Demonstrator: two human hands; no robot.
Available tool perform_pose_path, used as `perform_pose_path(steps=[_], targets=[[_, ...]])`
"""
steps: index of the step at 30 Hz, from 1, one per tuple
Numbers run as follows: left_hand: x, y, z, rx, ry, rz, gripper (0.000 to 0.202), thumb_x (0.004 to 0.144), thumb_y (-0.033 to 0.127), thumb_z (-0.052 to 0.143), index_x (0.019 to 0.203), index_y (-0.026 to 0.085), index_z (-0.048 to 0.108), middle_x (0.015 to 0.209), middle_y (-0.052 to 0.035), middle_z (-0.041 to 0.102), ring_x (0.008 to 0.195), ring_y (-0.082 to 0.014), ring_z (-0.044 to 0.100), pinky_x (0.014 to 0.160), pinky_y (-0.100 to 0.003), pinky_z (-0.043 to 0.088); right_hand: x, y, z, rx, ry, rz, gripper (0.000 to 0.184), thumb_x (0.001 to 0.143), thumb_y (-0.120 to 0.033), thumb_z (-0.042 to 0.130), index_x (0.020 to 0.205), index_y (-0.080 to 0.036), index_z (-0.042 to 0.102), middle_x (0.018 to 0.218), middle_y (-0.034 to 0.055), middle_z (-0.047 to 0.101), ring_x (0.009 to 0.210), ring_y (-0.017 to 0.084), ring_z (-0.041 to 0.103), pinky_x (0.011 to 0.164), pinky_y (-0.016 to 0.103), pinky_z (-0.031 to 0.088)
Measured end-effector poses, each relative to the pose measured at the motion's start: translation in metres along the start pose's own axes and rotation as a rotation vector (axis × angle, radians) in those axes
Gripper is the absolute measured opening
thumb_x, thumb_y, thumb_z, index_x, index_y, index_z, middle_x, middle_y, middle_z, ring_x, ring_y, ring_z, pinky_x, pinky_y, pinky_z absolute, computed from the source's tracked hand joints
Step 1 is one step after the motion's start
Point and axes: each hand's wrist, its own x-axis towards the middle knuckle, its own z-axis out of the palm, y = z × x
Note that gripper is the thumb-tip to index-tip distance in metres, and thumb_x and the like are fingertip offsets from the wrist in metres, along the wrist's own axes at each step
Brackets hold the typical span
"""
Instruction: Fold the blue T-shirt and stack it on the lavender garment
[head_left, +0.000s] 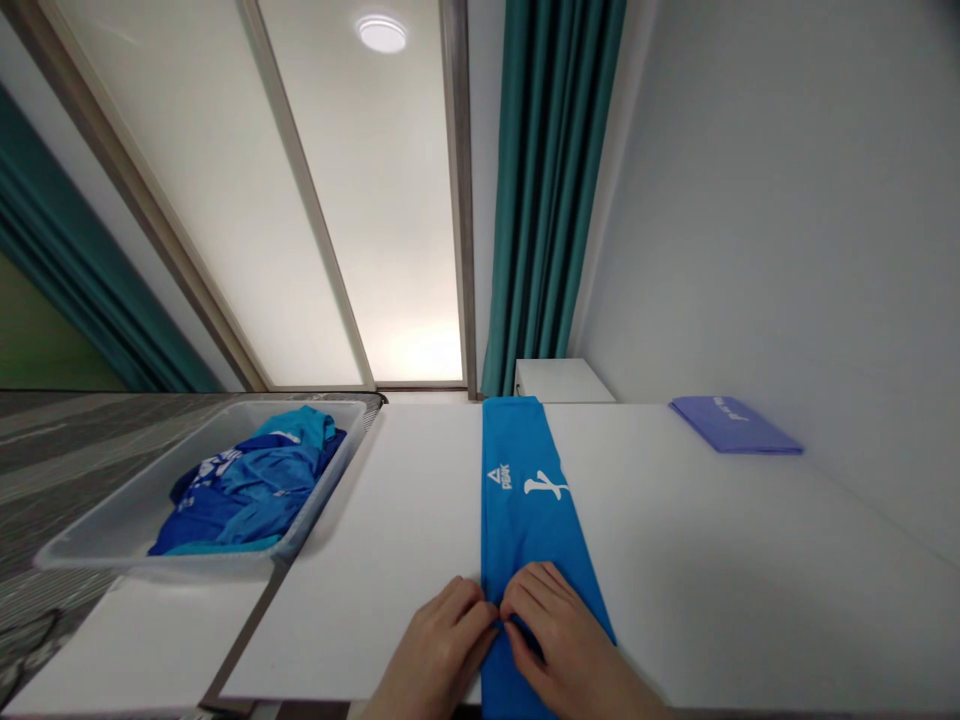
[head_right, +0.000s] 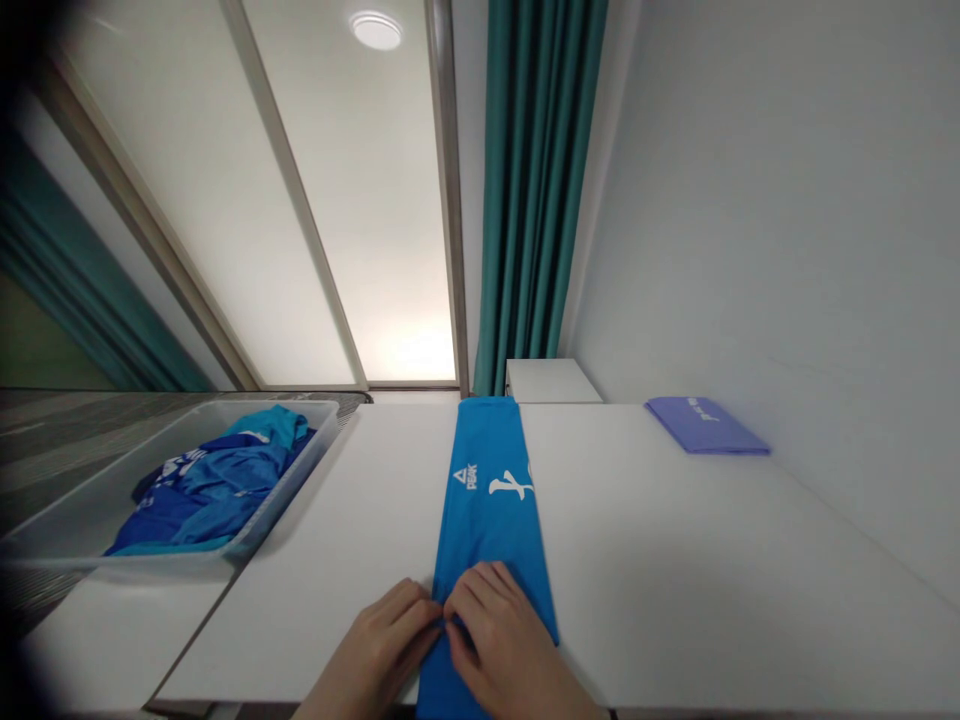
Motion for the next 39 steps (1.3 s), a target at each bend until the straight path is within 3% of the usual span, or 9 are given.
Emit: perform_pose_path(steps=[4, 8, 12, 17, 24, 30, 35, 39], targets=[[0.001, 0.0, -0.005, 0.014, 0.048, 0.039, 0.024, 0.101, 0.023, 0.042, 0.084, 0.019, 0.058, 0.094, -0.0066, 0.064, 0.085, -0.0178, 0.06, 0.072, -0.028, 0.054, -0.002, 0.0, 0.001, -0.055, 0.005, -0.049, 0.015, 0.085, -0.008, 0.055, 0.092, -0.021, 0.053, 0.094, 0.0018, 0.06, 0.092, 0.019, 0.054, 0.086, 0.034, 0.042], [0.002, -0.001, -0.011, -0.004, 0.02, 0.069, 0.016, 0.099, 0.023, 0.047, 0.091, 0.019, 0.06, 0.104, -0.0073, 0.067, 0.099, -0.0207, 0.059, 0.085, -0.034, 0.054, -0.003, 0.001, 0.003, -0.093, 0.026, -0.087, 0.014, 0.085, -0.011, 0.058, 0.091, -0.022, 0.053, 0.095, 0.0012, 0.06, 0.09, 0.019, 0.055, 0.084, 0.033, 0.042], [-0.001, 0.0, -0.011, -0.008, -0.01, 0.032, 0.017, 0.1, 0.024, 0.046, 0.093, 0.02, 0.06, 0.097, -0.0058, 0.067, 0.09, -0.0193, 0.061, 0.079, -0.032, 0.054, -0.004, -0.001, 0.005, -0.137, 0.038, -0.074, 0.014, 0.087, -0.011, 0.059, 0.089, -0.023, 0.052, 0.093, 0.0006, 0.06, 0.088, 0.02, 0.054, 0.081, 0.034, 0.041], [-0.003, 0.002, -0.008, -0.02, 0.066, 0.018, 0.017, 0.1, 0.024, 0.046, 0.091, 0.02, 0.06, 0.086, -0.0045, 0.065, 0.079, -0.0175, 0.061, 0.067, -0.027, 0.052, -0.005, -0.002, 0.008, -0.162, 0.052, -0.049, 0.02, 0.083, -0.011, 0.063, 0.095, -0.024, 0.052, 0.095, 0.0004, 0.06, 0.089, 0.022, 0.054, 0.083, 0.036, 0.04], [-0.002, 0.0, -0.001, -0.061, 0.083, 0.005, 0.023, 0.101, 0.027, 0.042, 0.09, 0.018, 0.06, 0.083, -0.0052, 0.064, 0.076, -0.0164, 0.061, 0.066, -0.026, 0.052, -0.002, 0.001, 0.015, -0.264, 0.139, -0.064, 0.02, 0.082, -0.016, 0.068, 0.09, -0.024, 0.05, 0.09, -0.0004, 0.061, 0.084, 0.022, 0.055, 0.08, 0.036, 0.039], [-0.005, 0.002, -0.014, -0.132, 0.002, -0.05, 0.016, 0.098, 0.024, 0.049, 0.095, 0.021, 0.064, 0.088, -0.0048, 0.067, 0.083, -0.0177, 0.064, 0.075, -0.029, 0.056, -0.001, 0.0, 0.015, -0.331, 0.126, -0.108, 0.017, 0.085, -0.016, 0.065, 0.084, -0.024, 0.05, 0.084, -0.0011, 0.06, 0.08, 0.021, 0.056, 0.077, 0.036, 0.04], [-0.005, -0.001, -0.018, -0.222, 0.082, -0.18, 0.023, 0.098, 0.018, 0.046, 0.113, 0.023, 0.064, 0.097, -0.0054, 0.068, 0.089, -0.0156, 0.066, 0.081, -0.026, 0.057, -0.001, -0.002, 0.011, -0.349, 0.088, -0.123, 0.015, 0.086, -0.013, 0.063, 0.086, -0.023, 0.052, 0.088, 0.0001, 0.061, 0.081, 0.02, 0.057, 0.077, 0.035, 0.042], [-0.005, -0.006, -0.014, -0.177, 0.055, -0.142, 0.026, 0.096, 0.019, 0.05, 0.117, 0.024, 0.064, 0.113, -0.007, 0.068, 0.104, -0.018, 0.065, 0.092, -0.031, 0.056, -0.003, 0.001, 0.012, -0.352, 0.082, -0.162, 0.013, 0.086, -0.014, 0.062, 0.088, -0.023, 0.053, 0.088, 0.0005, 0.062, 0.081, 0.021, 0.058, 0.078, 0.035, 0.043]])
